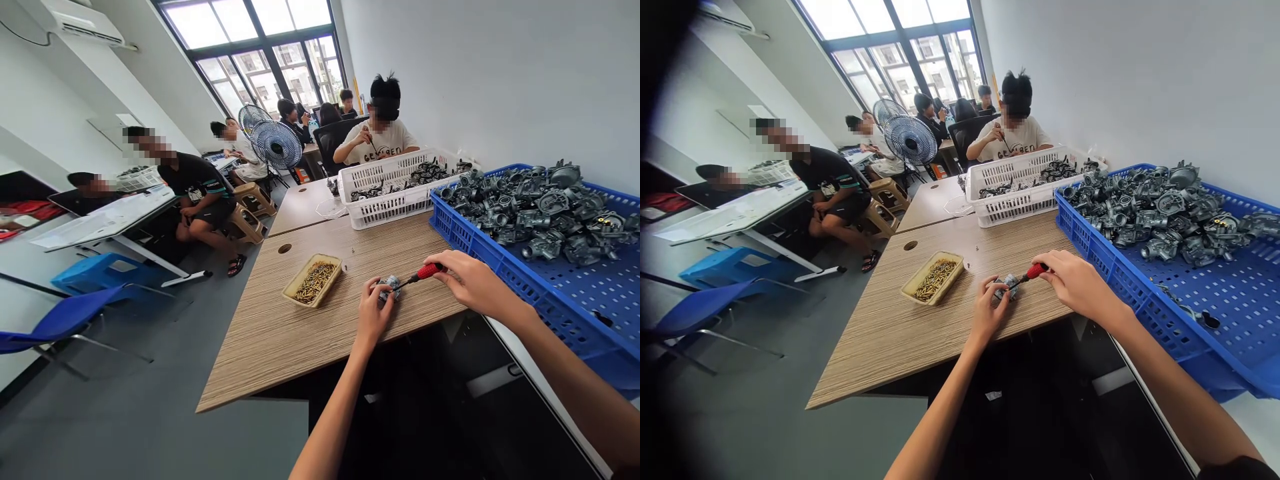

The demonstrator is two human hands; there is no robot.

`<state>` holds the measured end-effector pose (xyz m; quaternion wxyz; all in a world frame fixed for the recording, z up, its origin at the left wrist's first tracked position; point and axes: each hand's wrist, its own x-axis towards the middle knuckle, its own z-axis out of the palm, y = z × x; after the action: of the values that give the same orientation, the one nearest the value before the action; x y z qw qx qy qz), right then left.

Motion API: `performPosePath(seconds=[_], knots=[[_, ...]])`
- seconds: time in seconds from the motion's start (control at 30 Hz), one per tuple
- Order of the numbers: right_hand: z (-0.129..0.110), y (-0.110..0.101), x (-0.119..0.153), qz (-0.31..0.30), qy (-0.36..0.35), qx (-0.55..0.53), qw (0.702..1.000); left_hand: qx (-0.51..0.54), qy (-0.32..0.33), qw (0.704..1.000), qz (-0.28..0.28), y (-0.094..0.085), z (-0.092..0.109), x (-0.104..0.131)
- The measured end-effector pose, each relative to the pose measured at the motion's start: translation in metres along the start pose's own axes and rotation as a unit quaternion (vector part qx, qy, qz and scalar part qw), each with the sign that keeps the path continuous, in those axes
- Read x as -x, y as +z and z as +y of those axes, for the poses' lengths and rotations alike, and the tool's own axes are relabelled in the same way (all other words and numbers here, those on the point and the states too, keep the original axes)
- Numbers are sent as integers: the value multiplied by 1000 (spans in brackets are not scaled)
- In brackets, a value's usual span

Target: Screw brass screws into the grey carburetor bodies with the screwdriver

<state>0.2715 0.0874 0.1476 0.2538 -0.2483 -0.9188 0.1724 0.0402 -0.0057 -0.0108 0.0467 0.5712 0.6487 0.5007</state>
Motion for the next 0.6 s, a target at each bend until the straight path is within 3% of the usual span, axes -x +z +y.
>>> performPosePath(seconds=[0.6], knots=[[-7,-3,0,9,10,4,1000,-8,-11,1000,-2,-1,3,-1]])
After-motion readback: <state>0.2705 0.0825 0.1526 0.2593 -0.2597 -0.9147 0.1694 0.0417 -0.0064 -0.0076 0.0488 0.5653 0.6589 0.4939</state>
